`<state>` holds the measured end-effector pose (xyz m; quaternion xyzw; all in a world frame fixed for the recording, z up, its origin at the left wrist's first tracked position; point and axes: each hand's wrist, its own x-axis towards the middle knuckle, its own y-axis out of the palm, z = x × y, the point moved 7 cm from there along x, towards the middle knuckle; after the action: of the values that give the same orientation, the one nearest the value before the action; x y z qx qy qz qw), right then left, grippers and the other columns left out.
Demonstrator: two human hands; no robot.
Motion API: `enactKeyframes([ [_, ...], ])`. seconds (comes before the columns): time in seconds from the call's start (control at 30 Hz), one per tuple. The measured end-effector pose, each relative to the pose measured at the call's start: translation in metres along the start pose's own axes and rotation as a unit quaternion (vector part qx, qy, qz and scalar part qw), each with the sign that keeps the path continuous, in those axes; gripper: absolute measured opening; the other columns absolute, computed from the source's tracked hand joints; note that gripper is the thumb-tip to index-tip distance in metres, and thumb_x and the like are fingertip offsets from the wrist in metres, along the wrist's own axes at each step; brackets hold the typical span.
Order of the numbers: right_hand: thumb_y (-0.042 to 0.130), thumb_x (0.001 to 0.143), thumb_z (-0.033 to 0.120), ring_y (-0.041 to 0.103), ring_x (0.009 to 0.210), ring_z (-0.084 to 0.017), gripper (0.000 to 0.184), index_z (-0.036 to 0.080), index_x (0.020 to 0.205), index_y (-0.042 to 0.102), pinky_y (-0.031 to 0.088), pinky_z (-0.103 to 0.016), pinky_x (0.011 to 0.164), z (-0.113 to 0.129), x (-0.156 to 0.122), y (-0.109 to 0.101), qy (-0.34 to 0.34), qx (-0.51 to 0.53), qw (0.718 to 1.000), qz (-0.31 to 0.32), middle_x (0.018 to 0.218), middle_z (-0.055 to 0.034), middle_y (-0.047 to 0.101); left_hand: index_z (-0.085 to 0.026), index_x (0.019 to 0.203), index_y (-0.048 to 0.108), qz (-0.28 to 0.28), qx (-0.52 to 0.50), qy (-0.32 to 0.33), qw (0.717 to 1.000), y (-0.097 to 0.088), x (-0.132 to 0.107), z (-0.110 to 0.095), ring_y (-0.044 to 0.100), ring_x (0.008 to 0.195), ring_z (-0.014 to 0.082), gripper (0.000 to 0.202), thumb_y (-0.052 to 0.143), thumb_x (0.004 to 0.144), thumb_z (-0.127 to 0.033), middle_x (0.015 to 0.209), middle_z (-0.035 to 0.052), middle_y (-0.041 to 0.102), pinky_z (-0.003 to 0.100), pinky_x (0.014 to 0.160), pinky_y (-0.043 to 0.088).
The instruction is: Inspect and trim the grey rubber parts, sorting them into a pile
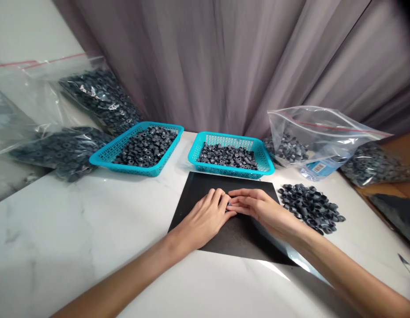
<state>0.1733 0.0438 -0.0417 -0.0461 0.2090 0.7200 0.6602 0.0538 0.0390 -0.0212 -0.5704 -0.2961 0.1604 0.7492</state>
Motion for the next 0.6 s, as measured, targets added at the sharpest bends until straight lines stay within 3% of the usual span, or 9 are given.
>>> enactKeyframes([
  [0.13, 0.05, 0.09, 0.005, 0.075, 0.086, -0.019, 0.037, 0.012, 0.126, 0.047, 0.059, -0.042, 0.097, 0.004, -0.005, -0.005, 0.022, 0.028, 0.999, -0.032, 0.104, -0.0127, 0.071, -0.016, 0.122, 0.051, 0.013, 0.027, 0.014, 0.999, -0.002, -0.003, -0.003, 0.06, 0.104, 0.0243, 0.029, 0.029, 0.105, -0.022, 0.117, 0.0108, 0.059, 0.034, 0.065, 0.044],
  [0.33, 0.052, 0.095, 0.016, 0.073, 0.092, -0.022, 0.033, 0.018, 0.127, 0.047, 0.068, -0.044, 0.074, 0.012, -0.014, -0.003, -0.001, -0.033, 0.999, -0.011, 0.13, -0.0153, 0.056, -0.019, 0.129, 0.048, 0.028, 0.012, 0.038, 0.999, 0.001, -0.004, -0.005, 0.057, 0.115, 0.0251, 0.031, 0.039, 0.099, -0.014, 0.122, 0.0077, 0.06, 0.033, 0.065, 0.044],
  [0.5, 0.049, 0.099, 0.02, 0.073, 0.094, -0.022, 0.022, 0.017, 0.12, 0.049, 0.068, -0.038, 0.067, 0.014, -0.01, -0.002, -0.006, -0.074, 0.996, 0.041, 0.114, -0.0125, 0.065, -0.021, 0.128, 0.049, 0.028, -0.028, 0.028, 0.999, -0.001, -0.001, -0.002, 0.059, 0.109, 0.0246, 0.028, 0.04, 0.102, -0.023, 0.117, 0.0062, 0.062, 0.033, 0.065, 0.045],
  [0.6, 0.052, 0.099, 0.025, 0.075, 0.086, -0.02, 0.017, 0.016, 0.113, 0.054, 0.066, -0.033, 0.067, 0.013, -0.002, -0.008, -0.012, -0.111, 0.992, 0.064, 0.105, -0.0113, 0.07, -0.021, 0.118, 0.054, 0.04, -0.045, 0.012, 0.998, -0.002, 0.001, 0.002, 0.058, 0.105, 0.0236, 0.023, 0.038, 0.102, -0.021, 0.112, 0.0059, 0.063, 0.032, 0.065, 0.045],
])
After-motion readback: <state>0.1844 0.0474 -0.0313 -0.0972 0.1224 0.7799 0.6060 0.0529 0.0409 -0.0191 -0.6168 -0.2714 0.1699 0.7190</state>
